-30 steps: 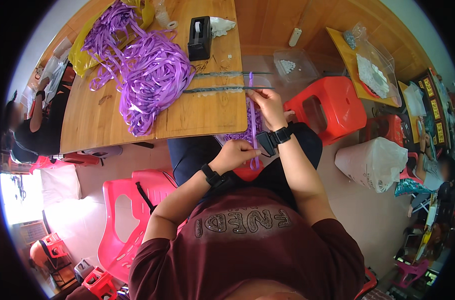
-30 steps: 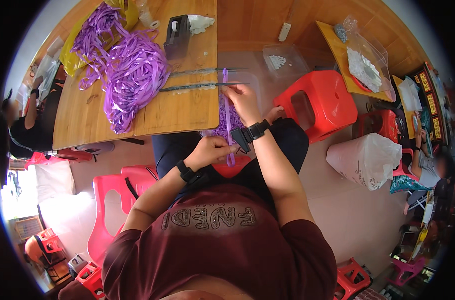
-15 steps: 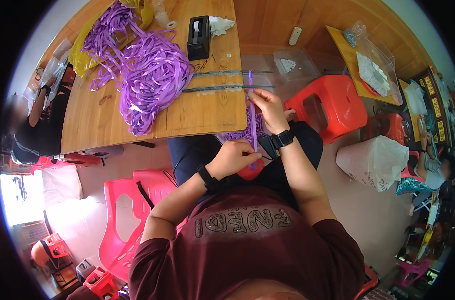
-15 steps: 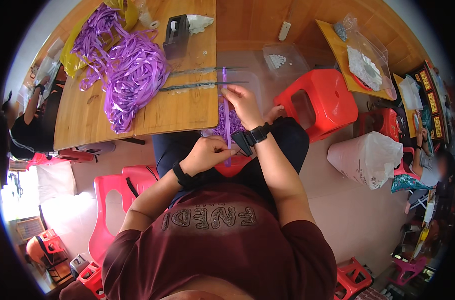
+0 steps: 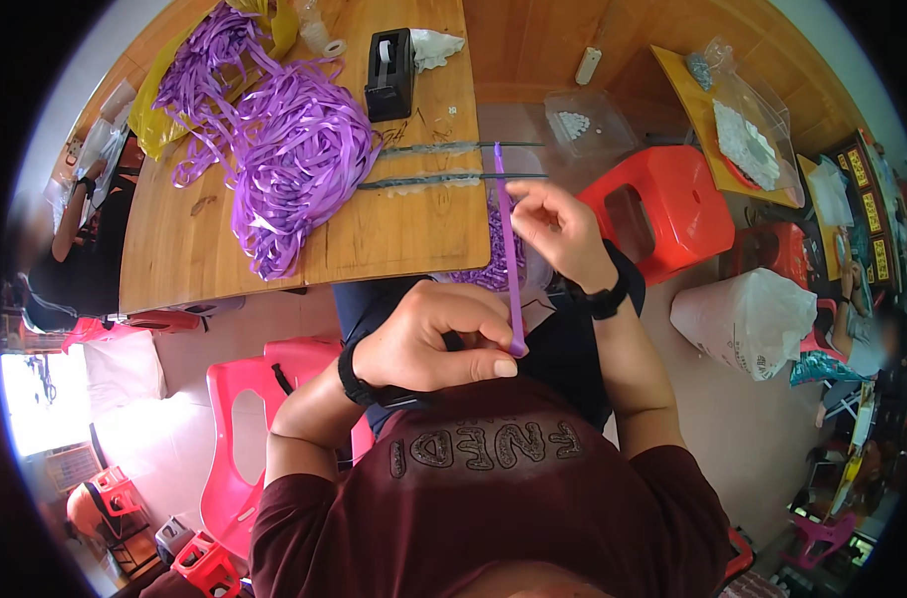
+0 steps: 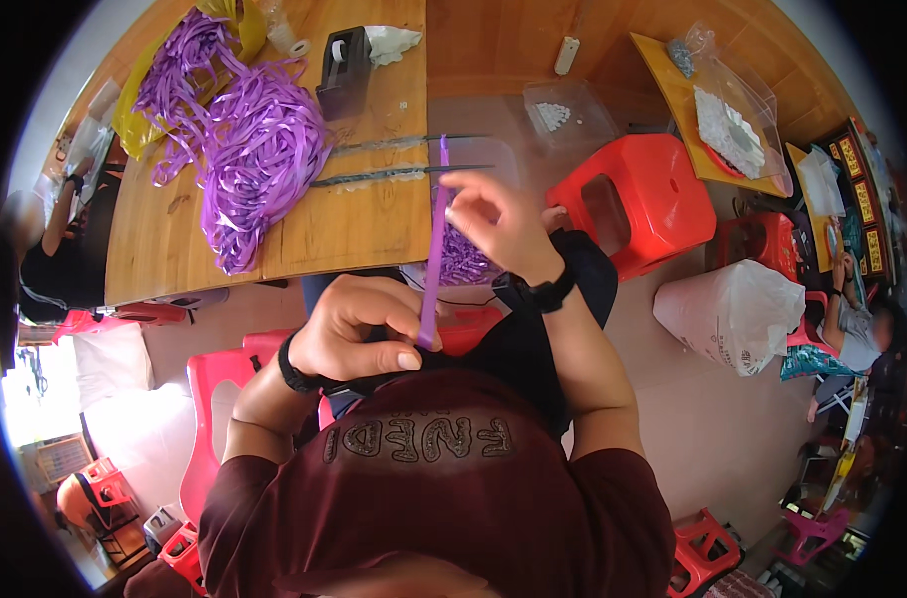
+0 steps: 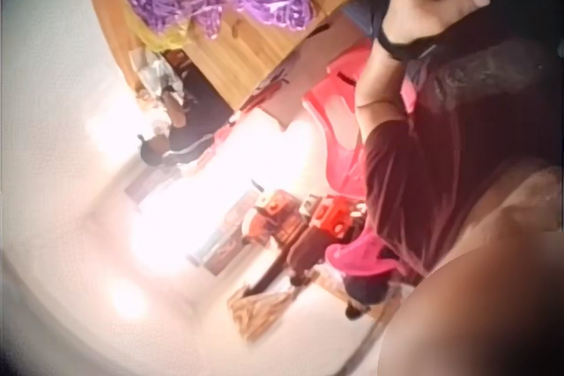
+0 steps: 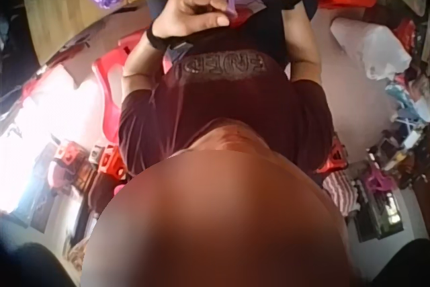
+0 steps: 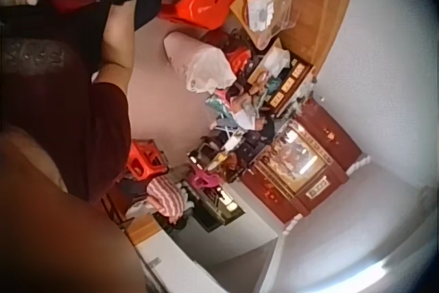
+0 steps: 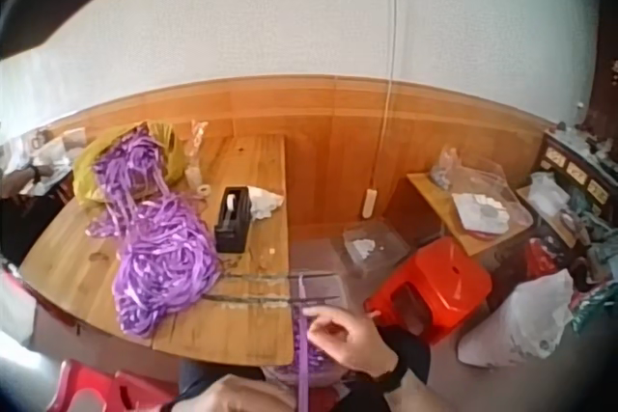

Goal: Organizing and measuring purple ribbons at a workshop table against a fixed ruler.

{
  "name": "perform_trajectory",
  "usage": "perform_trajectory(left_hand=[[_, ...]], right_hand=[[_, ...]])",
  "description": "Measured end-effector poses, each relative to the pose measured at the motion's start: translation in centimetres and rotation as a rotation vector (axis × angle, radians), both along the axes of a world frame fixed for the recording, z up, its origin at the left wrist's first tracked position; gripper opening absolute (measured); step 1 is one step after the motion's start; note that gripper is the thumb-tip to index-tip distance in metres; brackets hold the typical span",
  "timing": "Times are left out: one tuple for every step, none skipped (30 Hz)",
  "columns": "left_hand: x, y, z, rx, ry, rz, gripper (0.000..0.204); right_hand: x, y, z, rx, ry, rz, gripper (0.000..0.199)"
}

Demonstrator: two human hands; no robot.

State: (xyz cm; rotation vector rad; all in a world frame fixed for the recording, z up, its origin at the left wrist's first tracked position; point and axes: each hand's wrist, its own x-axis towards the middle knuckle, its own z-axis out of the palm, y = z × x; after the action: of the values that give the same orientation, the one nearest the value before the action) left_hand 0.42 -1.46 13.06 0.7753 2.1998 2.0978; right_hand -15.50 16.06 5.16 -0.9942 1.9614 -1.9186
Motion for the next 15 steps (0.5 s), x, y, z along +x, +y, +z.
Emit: perform_trajectory(left_hand=[[-0.3,-0.1,0.3,0.022,-0.005,-0.013,0.016],[-0.7,-0.3,0.7,0.045,-0.011,-0.029,0.016],[-1.2,-0.5,1.2,0.042,-0.013,-0.043,0.016],[-1.8,-0.7,1.8,0.042,-0.017,-0.045,0.016],[-2.4,-0.9,2.3,0.041,0.024,-0.024,0.016],[-3.1,-1.2,2.9,0.039,0.065,-0.001,0.016],[-3.8,-1.6,3.8,-0.012,0.073,0.022,0.016],[-4.7,-1.7,4.7,-0.113,0.093,0.154,0.025],[-5.5,-2.0,5.0,-0.127,0.092,0.237,0.030],[-6.6,-1.9,5.2,0.061,-0.007,0.330,0.044],[-8.0,-2.3,5.5,0.087,-0.006,0.398,0.049],[-9.5,-2.8,5.4,0.086,-0.006,0.393,0.049],[-10.8,-3.5,5.2,0.055,0.027,0.480,0.049],[-11.8,-4.1,4.9,0.025,0.059,0.570,0.048],[-12.8,-4.5,4.2,0.041,0.065,0.582,0.043]], right_hand=[[0.4,0.4,1.6,0.075,0.202,0.051,0.028],[0.2,0.4,2.2,0.079,0.199,0.046,0.028],[-0.2,0.2,2.6,0.134,0.462,0.071,0.026],[-0.5,-0.1,3.1,0.187,0.724,0.098,0.024],[-0.6,-0.6,3.9,0.217,0.729,0.011,0.018],[-1.5,-1.1,4.6,0.218,0.726,0.012,0.018],[-3.1,-1.6,5.2,0.185,0.782,-0.039,0.017],[-4.9,-2.1,5.7,0.155,0.840,-0.092,0.015],[-6.4,-2.8,6.0,0.147,0.778,-0.120,0.014],[-8.1,-3.6,6.2,0.144,0.717,-0.149,0.015],[-10.1,-4.4,5.9,0.142,0.717,-0.152,0.015],[-12.3,-5.0,5.0,0.201,0.734,-0.158,0.017],[-13.8,-5.7,4.2,0.256,0.751,-0.160,0.021],[-14.4,-6.3,3.8,0.254,0.751,-0.157,0.021],[-15.0,-6.8,3.3,0.327,0.732,-0.143,0.023]])
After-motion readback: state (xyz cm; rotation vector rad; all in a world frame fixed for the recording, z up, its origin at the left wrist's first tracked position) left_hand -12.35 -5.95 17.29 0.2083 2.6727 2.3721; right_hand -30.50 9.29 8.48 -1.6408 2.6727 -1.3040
